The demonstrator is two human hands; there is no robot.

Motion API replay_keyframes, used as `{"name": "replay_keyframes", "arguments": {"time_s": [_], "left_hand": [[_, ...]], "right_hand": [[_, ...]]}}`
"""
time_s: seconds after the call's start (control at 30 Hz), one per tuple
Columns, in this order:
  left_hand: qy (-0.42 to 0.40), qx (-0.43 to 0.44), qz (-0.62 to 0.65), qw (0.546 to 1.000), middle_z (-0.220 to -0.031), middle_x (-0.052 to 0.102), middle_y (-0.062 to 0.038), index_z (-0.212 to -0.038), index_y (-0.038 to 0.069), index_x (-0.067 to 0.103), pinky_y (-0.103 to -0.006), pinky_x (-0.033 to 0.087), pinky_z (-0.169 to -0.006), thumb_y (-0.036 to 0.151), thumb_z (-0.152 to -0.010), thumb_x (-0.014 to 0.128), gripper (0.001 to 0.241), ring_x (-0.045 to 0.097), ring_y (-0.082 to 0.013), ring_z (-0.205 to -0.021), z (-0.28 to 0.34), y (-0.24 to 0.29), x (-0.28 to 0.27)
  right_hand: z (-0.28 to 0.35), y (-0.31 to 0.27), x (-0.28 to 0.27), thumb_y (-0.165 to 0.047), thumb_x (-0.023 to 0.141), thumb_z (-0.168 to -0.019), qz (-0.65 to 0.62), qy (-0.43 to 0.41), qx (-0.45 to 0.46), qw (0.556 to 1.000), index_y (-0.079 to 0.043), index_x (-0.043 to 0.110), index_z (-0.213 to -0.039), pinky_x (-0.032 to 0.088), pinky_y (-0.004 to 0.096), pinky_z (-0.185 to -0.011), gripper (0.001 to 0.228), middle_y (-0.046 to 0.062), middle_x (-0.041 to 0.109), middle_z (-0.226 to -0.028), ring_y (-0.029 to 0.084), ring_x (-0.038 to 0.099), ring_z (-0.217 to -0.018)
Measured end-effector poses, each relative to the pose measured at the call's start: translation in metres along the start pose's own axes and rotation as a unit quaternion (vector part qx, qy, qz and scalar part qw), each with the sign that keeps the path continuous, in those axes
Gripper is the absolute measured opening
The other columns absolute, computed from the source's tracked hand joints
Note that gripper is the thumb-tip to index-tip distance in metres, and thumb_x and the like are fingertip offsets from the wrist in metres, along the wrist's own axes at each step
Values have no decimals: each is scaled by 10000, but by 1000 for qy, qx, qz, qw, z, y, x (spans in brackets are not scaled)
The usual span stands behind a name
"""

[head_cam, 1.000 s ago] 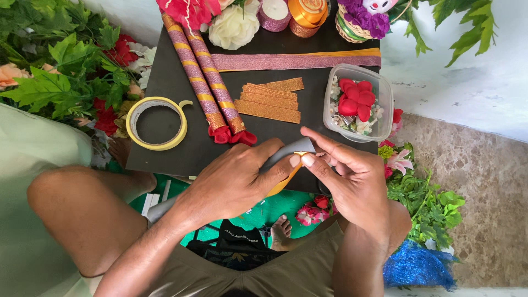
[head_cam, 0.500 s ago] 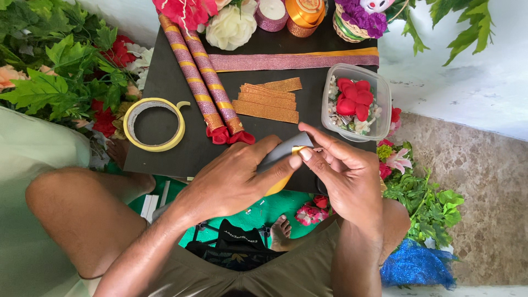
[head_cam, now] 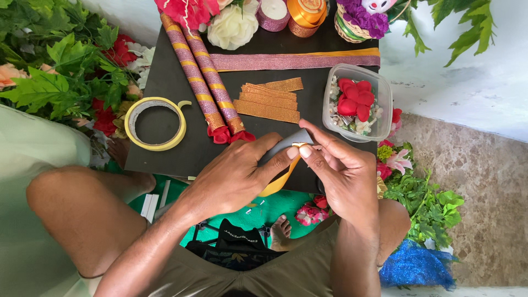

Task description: The person wraps decorative paper and ribbon around cardboard tubes by hand, attaching red floral decorations to the ends.

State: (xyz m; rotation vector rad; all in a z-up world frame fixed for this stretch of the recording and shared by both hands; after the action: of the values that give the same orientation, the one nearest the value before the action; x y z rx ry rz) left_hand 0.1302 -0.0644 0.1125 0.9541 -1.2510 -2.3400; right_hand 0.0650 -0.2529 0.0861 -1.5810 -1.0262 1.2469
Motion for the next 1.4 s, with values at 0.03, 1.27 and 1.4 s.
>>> {"name": "replay_keyframes", "arguments": {"time_s": [0.03,1.27,1.4], "left_hand": [[0,0,0,1000,-629,365,-87,-902,153,480,-405,348,-596,576,-1071,426,459,386,-267,-574,-1,-1,0],[-12,69,-30,997,-760,525,-136,-953,150,522,-430,403,-716,582,-1038,395,459,538,-382,-748,-11,-13,10],[-13,69,-36,997,-740,538,-158,-931,141,513,-428,403,-714,578,-1047,385,469,538,-382,-747,-10,-14,11]], "right_hand": [[0,0,0,-102,696,-992,0,0,0,1000,25,644,-1398,597,249,-995,428,84,745,-1250,72,652,-1007],[101,106,134,-132,746,-960,-304,297,338,840,23,739,-881,508,296,-425,173,105,712,-711,239,706,-552],[100,103,135,-116,738,-958,-312,306,346,830,-7,721,-868,499,295,-431,142,82,696,-687,219,700,-550]]}}
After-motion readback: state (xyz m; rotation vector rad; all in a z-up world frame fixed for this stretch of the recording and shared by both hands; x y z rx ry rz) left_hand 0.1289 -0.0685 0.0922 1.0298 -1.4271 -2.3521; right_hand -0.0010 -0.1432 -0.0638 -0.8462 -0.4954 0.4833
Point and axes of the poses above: each hand's wrist, its own z-axis away from the middle knuckle, its own x-axis out of the palm, y = z × x, the point moved 1 cm from there along -z, towards the middle knuckle
